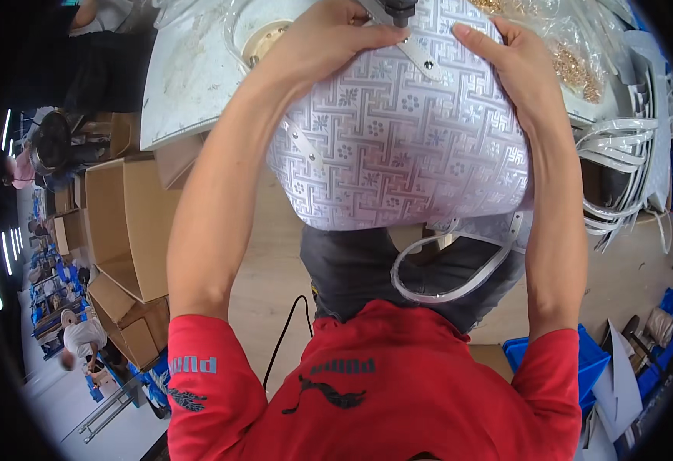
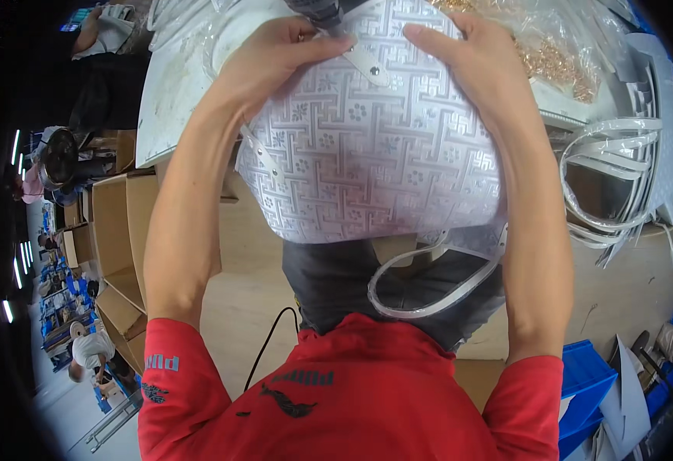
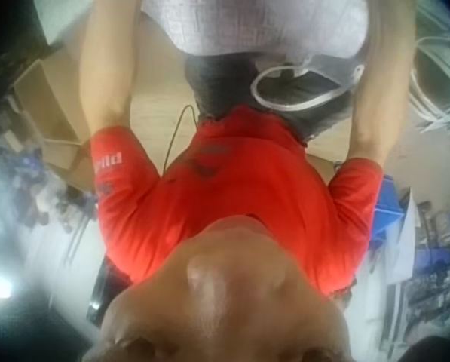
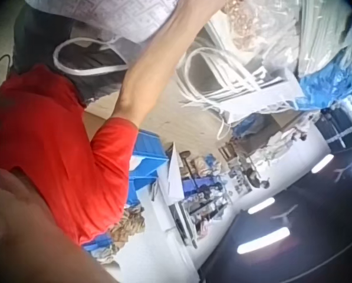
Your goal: Assembling patterned tote bags by attaching handles using a pneumatic press machine at a factory workbench.
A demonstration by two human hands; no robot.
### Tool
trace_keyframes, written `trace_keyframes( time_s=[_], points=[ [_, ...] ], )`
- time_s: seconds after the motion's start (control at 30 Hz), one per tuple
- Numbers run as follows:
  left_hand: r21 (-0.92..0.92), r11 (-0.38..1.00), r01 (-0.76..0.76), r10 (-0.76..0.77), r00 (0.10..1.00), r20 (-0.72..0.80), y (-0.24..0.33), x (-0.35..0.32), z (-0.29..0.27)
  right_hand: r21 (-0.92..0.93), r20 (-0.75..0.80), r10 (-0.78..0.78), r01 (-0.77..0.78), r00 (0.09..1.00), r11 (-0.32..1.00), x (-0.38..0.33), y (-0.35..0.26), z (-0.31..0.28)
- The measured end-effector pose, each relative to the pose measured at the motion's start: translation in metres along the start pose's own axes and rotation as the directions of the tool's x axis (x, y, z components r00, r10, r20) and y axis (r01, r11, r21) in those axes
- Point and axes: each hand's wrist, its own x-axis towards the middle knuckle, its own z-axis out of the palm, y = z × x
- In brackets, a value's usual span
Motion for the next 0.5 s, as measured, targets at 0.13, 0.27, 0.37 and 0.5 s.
trace_keyframes(
  time_s=[0.13, 0.27, 0.37, 0.5],
  points=[
    [0.186, 0.97, 0.156, -0.153, 0.988, -0.032, 0.026, -0.009, -0.002, -0.027, -0.058, -0.006, 0.004, 0.998, 1.0, -0.007, -0.017, 0.01],
    [0.197, 0.971, 0.139, -0.125, 0.989, -0.081, 0.025, -0.015, 0.001, -0.106, -0.059, 0.005, -0.011, 0.998, 0.994, -0.01, -0.026, 0.01],
    [0.154, 0.977, 0.148, -0.137, 0.987, -0.078, 0.014, -0.01, 0.0, -0.136, -0.067, 0.009, -0.018, 0.998, 0.99, -0.009, -0.023, 0.012],
    [-0.041, 0.999, 0.027, -0.029, 0.998, -0.05, -0.002, -0.007, 0.004, -0.157, -0.088, -0.028, 0.014, 0.996, 0.987, -0.012, -0.013, 0.011]
  ],
)
